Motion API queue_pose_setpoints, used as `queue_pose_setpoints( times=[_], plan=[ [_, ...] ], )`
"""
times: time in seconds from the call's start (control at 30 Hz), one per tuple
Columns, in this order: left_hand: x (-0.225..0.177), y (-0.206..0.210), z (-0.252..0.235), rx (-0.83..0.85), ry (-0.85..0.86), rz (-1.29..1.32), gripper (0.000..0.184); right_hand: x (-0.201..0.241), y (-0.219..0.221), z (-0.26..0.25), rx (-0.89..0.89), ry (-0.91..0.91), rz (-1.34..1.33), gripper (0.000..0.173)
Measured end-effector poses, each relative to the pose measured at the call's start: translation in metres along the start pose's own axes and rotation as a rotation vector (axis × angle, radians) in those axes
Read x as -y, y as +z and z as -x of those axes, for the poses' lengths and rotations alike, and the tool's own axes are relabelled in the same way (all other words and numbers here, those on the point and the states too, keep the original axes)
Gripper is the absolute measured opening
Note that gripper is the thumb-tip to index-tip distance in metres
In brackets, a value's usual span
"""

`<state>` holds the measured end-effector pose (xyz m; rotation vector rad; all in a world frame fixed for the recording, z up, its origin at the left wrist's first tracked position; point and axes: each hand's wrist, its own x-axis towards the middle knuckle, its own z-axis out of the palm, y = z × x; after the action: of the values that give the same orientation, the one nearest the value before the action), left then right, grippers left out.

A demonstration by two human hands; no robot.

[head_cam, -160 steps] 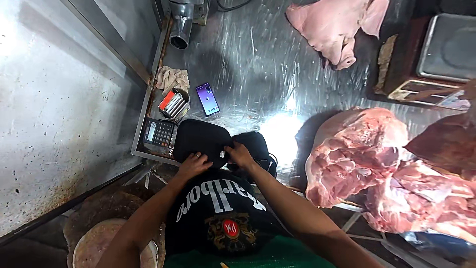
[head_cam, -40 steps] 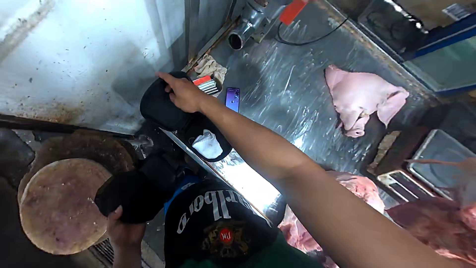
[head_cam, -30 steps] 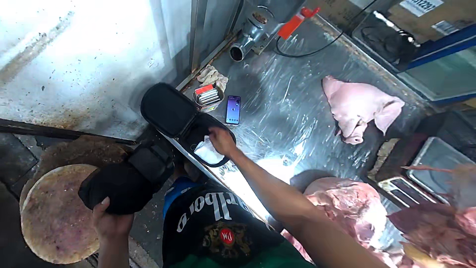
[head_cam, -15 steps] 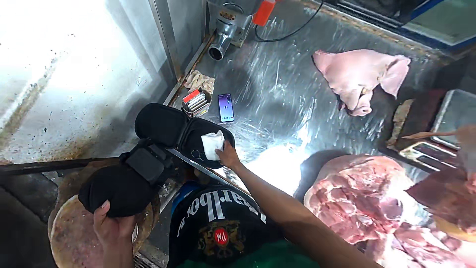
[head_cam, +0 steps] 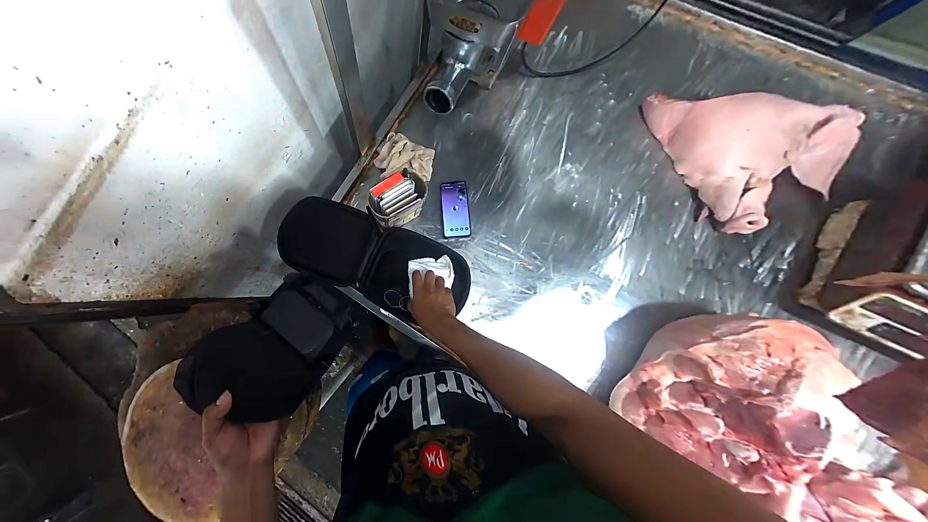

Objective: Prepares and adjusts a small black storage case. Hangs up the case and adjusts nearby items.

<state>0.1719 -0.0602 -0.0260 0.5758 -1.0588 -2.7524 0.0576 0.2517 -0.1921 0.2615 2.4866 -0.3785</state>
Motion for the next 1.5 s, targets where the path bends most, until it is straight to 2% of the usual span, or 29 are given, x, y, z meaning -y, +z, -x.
queue_pose_setpoints(
  times=[0.13, 0.27, 0.33, 0.43, 0.5, 0.57, 0.67, 0.73, 0.8, 0.9, 0.97, 1.0, 1.03, 1.13, 1.2, 1.3, 1.4, 1.43, 1.5],
  plan=[
    [-0.007, -0.004, 0.001, 0.023, 0.026, 0.008, 0.031, -0.014, -0.024, 0.008, 0.031, 0.058, -0.267, 0.052],
    [-0.006, -0.005, -0.005, 0.040, 0.011, 0.039, 0.035, -0.041, -0.047, 0.018, -0.041, 0.002, -0.627, 0.038],
    [-0.003, -0.004, -0.010, 0.061, 0.005, 0.031, 0.036, -0.046, -0.055, 0.025, -0.073, -0.033, -0.870, 0.034],
    [-0.001, 0.003, -0.015, 0.092, 0.014, 0.033, 0.035, -0.038, -0.065, 0.038, -0.110, -0.134, -1.371, 0.022],
    [-0.001, 0.005, -0.017, 0.120, 0.026, 0.034, 0.034, -0.028, -0.074, 0.048, -0.080, -0.164, -1.650, 0.021],
    [-0.003, 0.006, -0.017, 0.129, 0.030, 0.032, 0.034, -0.019, -0.081, 0.055, -0.034, -0.210, -1.821, 0.023],
    [-0.006, 0.006, -0.014, 0.115, 0.034, 0.040, 0.036, -0.008, -0.085, 0.058, 0.032, -0.314, -1.964, 0.033],
    [-0.006, 0.004, -0.010, 0.117, 0.039, 0.040, 0.036, -0.006, -0.078, 0.054, 0.039, -0.321, -1.996, 0.036],
    [-0.006, 0.001, -0.005, 0.110, 0.049, 0.042, 0.036, -0.012, -0.059, 0.044, -0.008, -0.216, -1.949, 0.037],
    [-0.003, -0.004, 0.003, 0.071, 0.043, 0.046, 0.039, -0.037, -0.016, 0.033, 0.050, 0.247, -1.652, 0.044],
    [-0.002, -0.007, 0.006, 0.058, 0.030, 0.072, 0.038, -0.050, -0.005, 0.043, 0.174, 0.416, -1.467, 0.065],
    [-0.002, -0.009, 0.007, 0.059, 0.025, 0.083, 0.038, -0.051, -0.007, 0.052, 0.181, 0.414, -1.356, 0.071],
    [-0.002, -0.010, 0.008, 0.064, 0.020, 0.086, 0.037, -0.049, -0.011, 0.060, 0.156, 0.362, -1.206, 0.070],
    [0.001, -0.011, 0.006, 0.056, 0.011, 0.079, 0.037, -0.033, -0.036, 0.073, -0.004, 0.029, -0.706, 0.048],
    [0.004, -0.006, 0.002, 0.067, 0.009, 0.072, 0.038, -0.021, -0.034, 0.059, -0.123, -0.122, -0.420, 0.045],
    [0.004, 0.004, -0.003, 0.072, 0.010, 0.056, 0.037, -0.020, -0.015, 0.019, -0.195, -0.085, -0.175, 0.058],
    [0.001, 0.009, -0.003, 0.092, 0.023, 0.064, 0.036, -0.030, -0.018, -0.007, -0.112, 0.045, -0.118, 0.071],
    [-0.001, 0.008, -0.002, 0.097, 0.026, 0.068, 0.036, -0.032, -0.021, -0.011, -0.080, 0.052, -0.099, 0.070],
    [-0.002, 0.005, -0.001, 0.105, 0.025, 0.079, 0.035, -0.037, -0.029, -0.015, 0.014, 0.035, -0.071, 0.058]
  ],
)
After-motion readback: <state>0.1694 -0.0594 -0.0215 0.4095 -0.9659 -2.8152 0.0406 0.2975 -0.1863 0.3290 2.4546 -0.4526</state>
